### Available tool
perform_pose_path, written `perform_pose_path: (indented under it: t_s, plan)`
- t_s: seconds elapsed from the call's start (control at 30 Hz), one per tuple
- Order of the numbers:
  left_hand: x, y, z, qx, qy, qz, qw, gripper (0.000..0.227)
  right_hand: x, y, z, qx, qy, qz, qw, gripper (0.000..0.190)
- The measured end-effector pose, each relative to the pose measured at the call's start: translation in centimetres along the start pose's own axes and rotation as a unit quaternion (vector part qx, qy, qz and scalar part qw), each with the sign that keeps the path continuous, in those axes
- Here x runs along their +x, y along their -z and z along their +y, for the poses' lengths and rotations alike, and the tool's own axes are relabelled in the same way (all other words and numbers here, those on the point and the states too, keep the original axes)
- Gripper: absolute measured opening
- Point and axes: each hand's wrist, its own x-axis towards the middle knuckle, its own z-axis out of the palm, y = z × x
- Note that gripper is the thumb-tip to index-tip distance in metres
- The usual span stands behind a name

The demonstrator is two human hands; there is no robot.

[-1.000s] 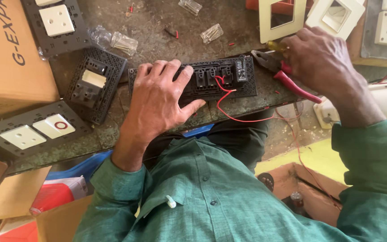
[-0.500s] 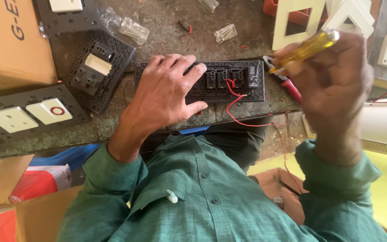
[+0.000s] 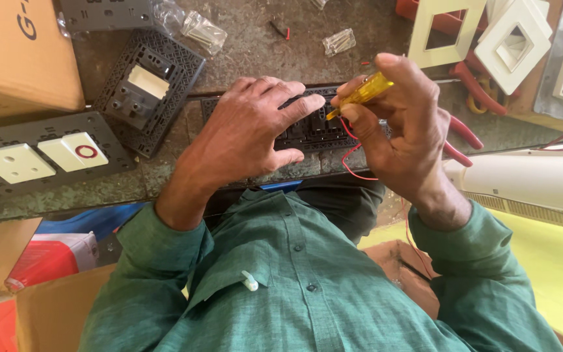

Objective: The person wires a switchboard by stripping red wires using pliers and inserting them into the terminals of electrical switches using a screwdriver.

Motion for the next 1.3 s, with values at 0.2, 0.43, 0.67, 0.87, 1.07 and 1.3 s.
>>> perform_pose_path:
  t_s: [0.2, 0.43, 0.67, 0.87, 1.07, 1.3]
  plan:
    - [-0.1, 0.1, 0.1, -0.008, -0.001, 0.008, 1.0, 0.079, 0.1, -0.1, 0.1, -0.029, 0.016, -0.002, 0.999, 0.051]
    - [-0.1, 0.1, 0.2, -0.011, 0.002, 0.007, 1.0, 0.078, 1.2, -0.4, -0.4, -0.178, 0.115, -0.006, 0.977, 0.053]
    - [-0.1, 0.1, 0.2, -0.018, 0.011, 0.002, 1.0, 0.078, 2.4, 0.8, -1.7, -0.241, 0.132, -0.054, 0.96, 0.046]
    - [0.0, -0.1, 0.0, -0.007, 0.004, -0.002, 1.0, 0.08, 5.0, 2.5, -3.8, -0.222, 0.125, -0.179, 0.95, 0.025]
    - [-0.1, -0.1, -0.1, -0.005, 0.006, -0.002, 1.0, 0.078, 8.0, 3.5, -5.5, -0.368, 0.035, -0.322, 0.871, 0.023]
    - [-0.1, -0.1, 0.0, -0.002, 0.0, -0.005, 1.0, 0.075, 9.4, 3.5, -5.7, -0.327, 0.149, -0.336, 0.871, 0.023]
